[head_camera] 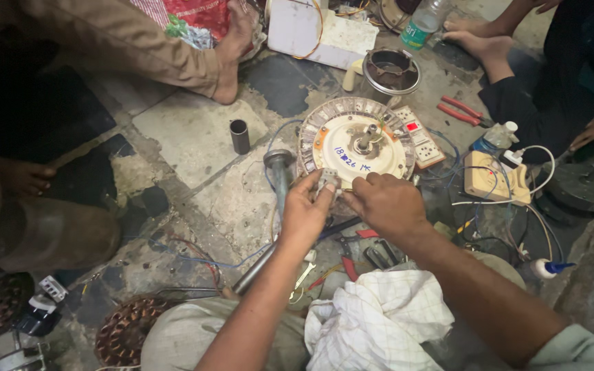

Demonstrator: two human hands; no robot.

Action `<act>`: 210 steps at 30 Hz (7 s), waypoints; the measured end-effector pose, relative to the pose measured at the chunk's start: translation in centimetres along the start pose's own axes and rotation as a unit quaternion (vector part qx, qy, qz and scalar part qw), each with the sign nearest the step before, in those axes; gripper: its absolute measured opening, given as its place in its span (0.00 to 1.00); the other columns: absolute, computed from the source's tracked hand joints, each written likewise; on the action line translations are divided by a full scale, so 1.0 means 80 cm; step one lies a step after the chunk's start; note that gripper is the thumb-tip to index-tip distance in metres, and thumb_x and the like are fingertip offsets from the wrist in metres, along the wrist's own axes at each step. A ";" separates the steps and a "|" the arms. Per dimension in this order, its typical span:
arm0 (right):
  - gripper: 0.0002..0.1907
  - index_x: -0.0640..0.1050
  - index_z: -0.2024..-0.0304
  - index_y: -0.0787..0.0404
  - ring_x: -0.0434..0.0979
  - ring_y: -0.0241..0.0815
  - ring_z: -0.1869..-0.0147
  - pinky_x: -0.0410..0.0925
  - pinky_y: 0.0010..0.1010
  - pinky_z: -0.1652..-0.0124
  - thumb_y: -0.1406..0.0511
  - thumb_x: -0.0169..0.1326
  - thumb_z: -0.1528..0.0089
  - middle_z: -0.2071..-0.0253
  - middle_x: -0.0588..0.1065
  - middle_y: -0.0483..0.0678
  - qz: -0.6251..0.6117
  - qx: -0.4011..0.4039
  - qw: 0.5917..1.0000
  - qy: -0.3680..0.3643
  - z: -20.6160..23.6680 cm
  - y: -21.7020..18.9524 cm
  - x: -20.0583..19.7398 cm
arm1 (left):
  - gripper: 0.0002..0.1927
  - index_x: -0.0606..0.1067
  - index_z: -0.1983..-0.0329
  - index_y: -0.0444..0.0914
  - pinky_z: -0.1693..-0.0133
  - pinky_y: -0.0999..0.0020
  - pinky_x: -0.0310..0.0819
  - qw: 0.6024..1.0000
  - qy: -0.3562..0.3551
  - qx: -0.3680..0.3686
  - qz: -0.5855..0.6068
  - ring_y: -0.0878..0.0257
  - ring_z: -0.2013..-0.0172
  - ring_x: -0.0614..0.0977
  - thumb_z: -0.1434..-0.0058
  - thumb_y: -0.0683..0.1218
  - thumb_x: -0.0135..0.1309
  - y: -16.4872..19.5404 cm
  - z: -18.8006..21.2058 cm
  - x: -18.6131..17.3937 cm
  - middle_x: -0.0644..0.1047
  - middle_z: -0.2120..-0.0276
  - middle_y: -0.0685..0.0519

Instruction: The person sits on the floor and works on a disassembled electric motor, using pliers and a screwdriver to adjust wires and components. They connect test leads to the motor and appear to be testing or repairing the electrical connections.

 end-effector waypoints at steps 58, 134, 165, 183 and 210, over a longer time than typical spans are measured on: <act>0.28 0.78 0.73 0.58 0.80 0.49 0.71 0.71 0.39 0.74 0.41 0.55 0.42 0.77 0.76 0.50 0.051 0.032 0.998 0.008 -0.018 -0.002 -0.031 | 0.21 0.73 0.39 0.35 0.43 0.71 0.71 0.993 -0.042 0.109 -0.021 0.63 0.46 0.78 0.35 0.31 0.49 0.032 0.013 0.002 0.75 0.46 0.49; 0.22 0.77 0.69 0.54 0.79 0.48 0.70 0.71 0.40 0.71 0.44 0.53 0.38 0.75 0.75 0.47 0.062 -0.182 0.980 -0.055 -0.041 -0.046 -0.041 | 0.29 0.70 0.68 0.45 0.83 0.69 0.49 0.931 -0.050 -0.338 0.127 0.67 0.87 0.59 0.36 0.70 0.30 -0.022 0.017 -0.008 0.63 0.85 0.59; 0.23 0.78 0.58 0.59 0.80 0.56 0.67 0.71 0.46 0.68 0.47 0.54 0.38 0.67 0.78 0.54 -0.065 -0.010 0.988 -0.142 0.047 -0.041 0.081 | 0.29 0.73 0.52 0.36 0.76 0.67 0.71 0.970 0.060 -0.191 0.142 0.62 0.78 0.76 0.31 0.64 0.35 0.006 -0.023 -0.078 0.76 0.74 0.50; 0.58 0.44 0.24 0.56 0.46 0.65 0.23 0.58 0.57 0.36 0.40 0.60 0.42 0.26 0.47 0.61 0.059 0.258 0.855 -0.446 0.133 0.004 0.164 | 0.15 0.78 0.47 0.35 0.67 0.73 0.68 0.988 -0.064 -0.096 0.104 0.69 0.69 0.74 0.26 0.50 0.51 -0.022 -0.017 -0.036 0.78 0.67 0.57; 0.37 0.67 0.32 0.57 0.77 0.41 0.44 0.72 0.36 0.47 0.58 0.55 0.45 0.43 0.75 0.48 -0.706 0.241 0.618 -0.249 0.121 -0.015 0.096 | 0.26 0.78 0.54 0.37 0.76 0.75 0.72 0.995 -0.045 -0.032 0.082 0.70 0.77 0.77 0.27 0.62 0.42 0.020 -0.019 -0.033 0.78 0.72 0.55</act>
Point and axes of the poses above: each hand's wrist, its own z-axis away from the middle knuckle, its own x-axis out of the palm, y = z × x, the point moved 8 cm from there along -z, towards the middle knuckle
